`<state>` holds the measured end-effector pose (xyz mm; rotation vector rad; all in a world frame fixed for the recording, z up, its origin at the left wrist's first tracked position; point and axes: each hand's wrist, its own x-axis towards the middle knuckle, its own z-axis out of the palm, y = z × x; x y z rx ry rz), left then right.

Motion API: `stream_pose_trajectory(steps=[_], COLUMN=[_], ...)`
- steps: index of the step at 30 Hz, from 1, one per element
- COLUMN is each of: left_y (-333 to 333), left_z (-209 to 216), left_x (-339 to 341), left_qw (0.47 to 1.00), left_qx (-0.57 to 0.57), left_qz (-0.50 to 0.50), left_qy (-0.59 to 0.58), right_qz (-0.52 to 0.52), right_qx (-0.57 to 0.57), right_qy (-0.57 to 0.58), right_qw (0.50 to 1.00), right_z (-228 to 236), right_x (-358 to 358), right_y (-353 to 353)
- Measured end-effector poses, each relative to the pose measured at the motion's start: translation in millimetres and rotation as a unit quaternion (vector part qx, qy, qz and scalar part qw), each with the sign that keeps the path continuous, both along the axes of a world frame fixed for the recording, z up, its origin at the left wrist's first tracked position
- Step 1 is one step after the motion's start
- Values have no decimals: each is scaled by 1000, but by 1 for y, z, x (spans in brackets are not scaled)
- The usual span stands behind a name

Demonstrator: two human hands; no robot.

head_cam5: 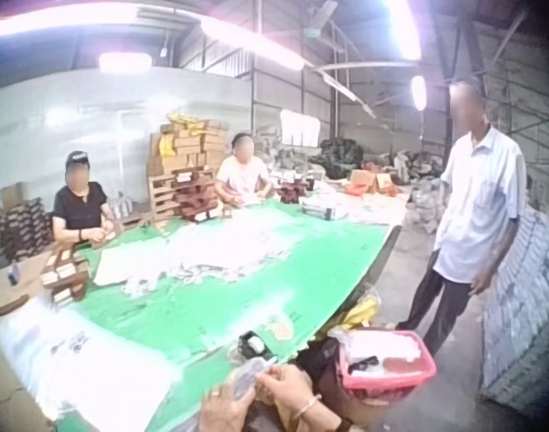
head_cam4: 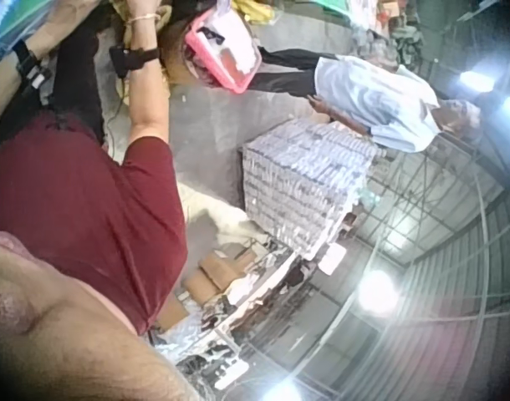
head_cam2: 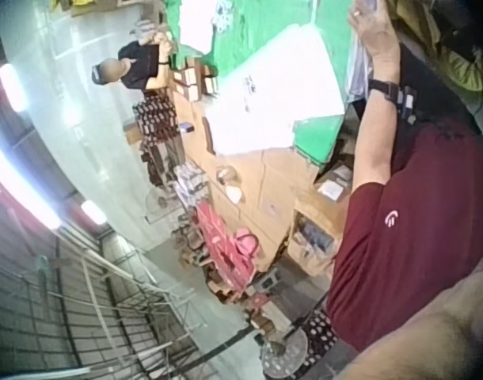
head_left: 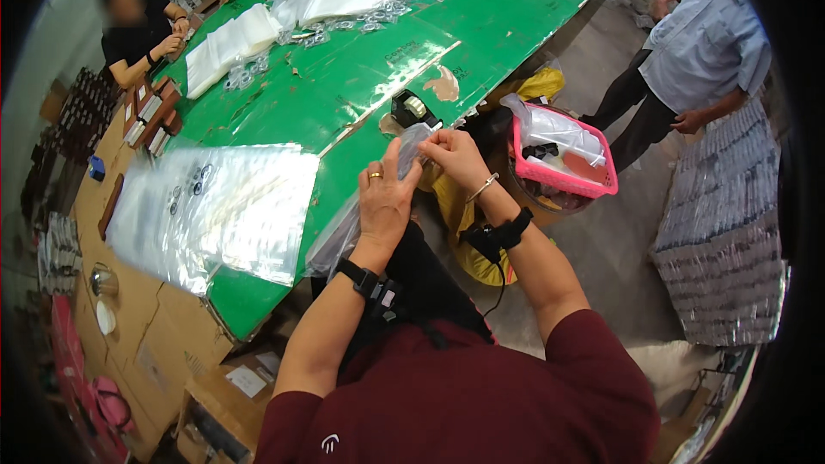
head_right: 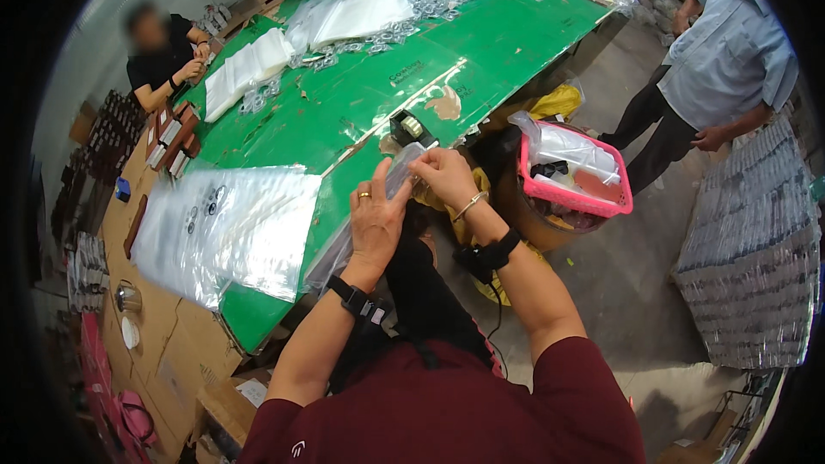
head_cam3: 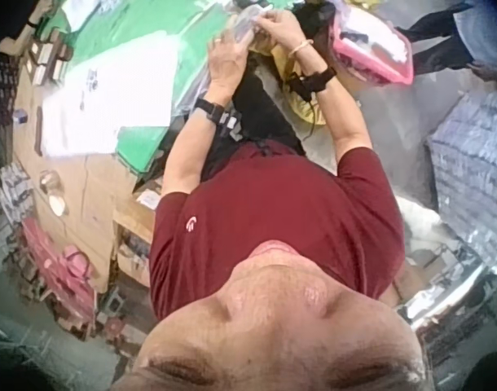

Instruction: The recorder is packaging wooden furniture components into plastic bags and sealing them with tape.

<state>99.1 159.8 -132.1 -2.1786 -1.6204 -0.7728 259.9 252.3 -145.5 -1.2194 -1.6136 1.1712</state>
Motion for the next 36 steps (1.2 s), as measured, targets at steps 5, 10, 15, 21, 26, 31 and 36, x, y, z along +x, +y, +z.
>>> stream_pose_trajectory(steps=[5, 10, 15, 21, 26, 31, 36], left_y=[-4, -11, -1, 9, 12, 20, 23], left_z=[-4, -6, -3, 3, 9, 14, 16], left_x=[0, 4, -2, -9, -15, -26, -35], left_qw=[999, 999, 999, 999, 999, 992, 982], left_qx=[-12, -29, -9, -28, -36, -85, -102], left_qz=[5, -2, -3, 16, 1, -15, -42], left_qy=[30, 43, 45, 28, -14, -96, -156], right_qz=[-23, -12, 21, 110, 102, 75, -18], right_qx=[6, 27, 35, -136, -192, -95, 12], right_qy=[-132, -207, -176, 58, 126, 157, 177], right_qw=[991, 978, 984, 983, 968, 980, 984], right_z=[13, 19, 41, 29, 8, -20, -47], right_x=[-3, 0, 7, 24, 21, 1, -30], right_y=[-2, -1, -6, -1, 2, 3, -4])
